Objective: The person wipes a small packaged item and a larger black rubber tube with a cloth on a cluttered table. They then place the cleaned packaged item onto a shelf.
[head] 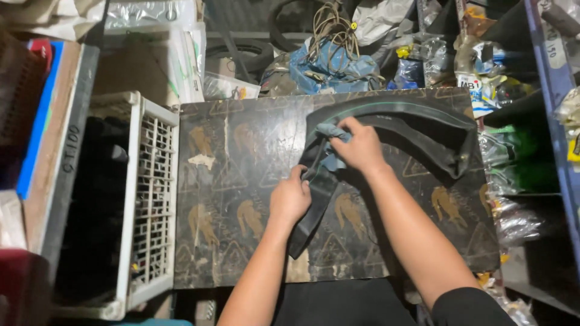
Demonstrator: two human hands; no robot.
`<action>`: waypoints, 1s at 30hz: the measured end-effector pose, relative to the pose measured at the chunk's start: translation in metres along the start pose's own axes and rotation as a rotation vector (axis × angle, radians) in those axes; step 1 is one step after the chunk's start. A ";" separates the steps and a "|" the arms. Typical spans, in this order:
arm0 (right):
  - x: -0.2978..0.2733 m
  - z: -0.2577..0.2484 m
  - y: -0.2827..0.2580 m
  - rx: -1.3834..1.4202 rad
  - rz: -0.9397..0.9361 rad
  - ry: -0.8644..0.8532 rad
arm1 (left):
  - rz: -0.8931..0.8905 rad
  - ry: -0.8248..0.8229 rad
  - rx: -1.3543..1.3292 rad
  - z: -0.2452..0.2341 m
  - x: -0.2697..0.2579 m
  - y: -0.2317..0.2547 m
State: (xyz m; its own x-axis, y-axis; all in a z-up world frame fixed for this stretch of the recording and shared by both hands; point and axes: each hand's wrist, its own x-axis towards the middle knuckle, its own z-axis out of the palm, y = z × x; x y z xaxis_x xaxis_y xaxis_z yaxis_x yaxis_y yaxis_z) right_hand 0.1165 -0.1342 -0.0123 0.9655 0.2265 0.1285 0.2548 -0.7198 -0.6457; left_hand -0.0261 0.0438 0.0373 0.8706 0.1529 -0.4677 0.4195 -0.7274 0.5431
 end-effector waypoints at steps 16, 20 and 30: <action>-0.025 0.030 0.039 -0.244 -0.459 -0.083 | 0.238 0.397 0.284 0.058 -0.013 -0.011; -0.022 0.042 0.037 -0.376 -0.426 0.149 | 0.233 0.447 0.402 0.066 -0.006 -0.011; -0.097 0.046 0.037 -0.327 -0.347 -0.128 | 0.228 0.290 0.384 0.072 0.013 -0.028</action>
State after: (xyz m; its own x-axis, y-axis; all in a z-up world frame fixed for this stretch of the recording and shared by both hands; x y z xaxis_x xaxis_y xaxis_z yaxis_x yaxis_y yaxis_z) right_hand 0.0296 -0.1530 -0.0831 0.8115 0.5533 0.1878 0.5836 -0.7514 -0.3080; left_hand -0.0449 0.0177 -0.0338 0.9869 0.1009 -0.1260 0.1338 -0.9481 0.2886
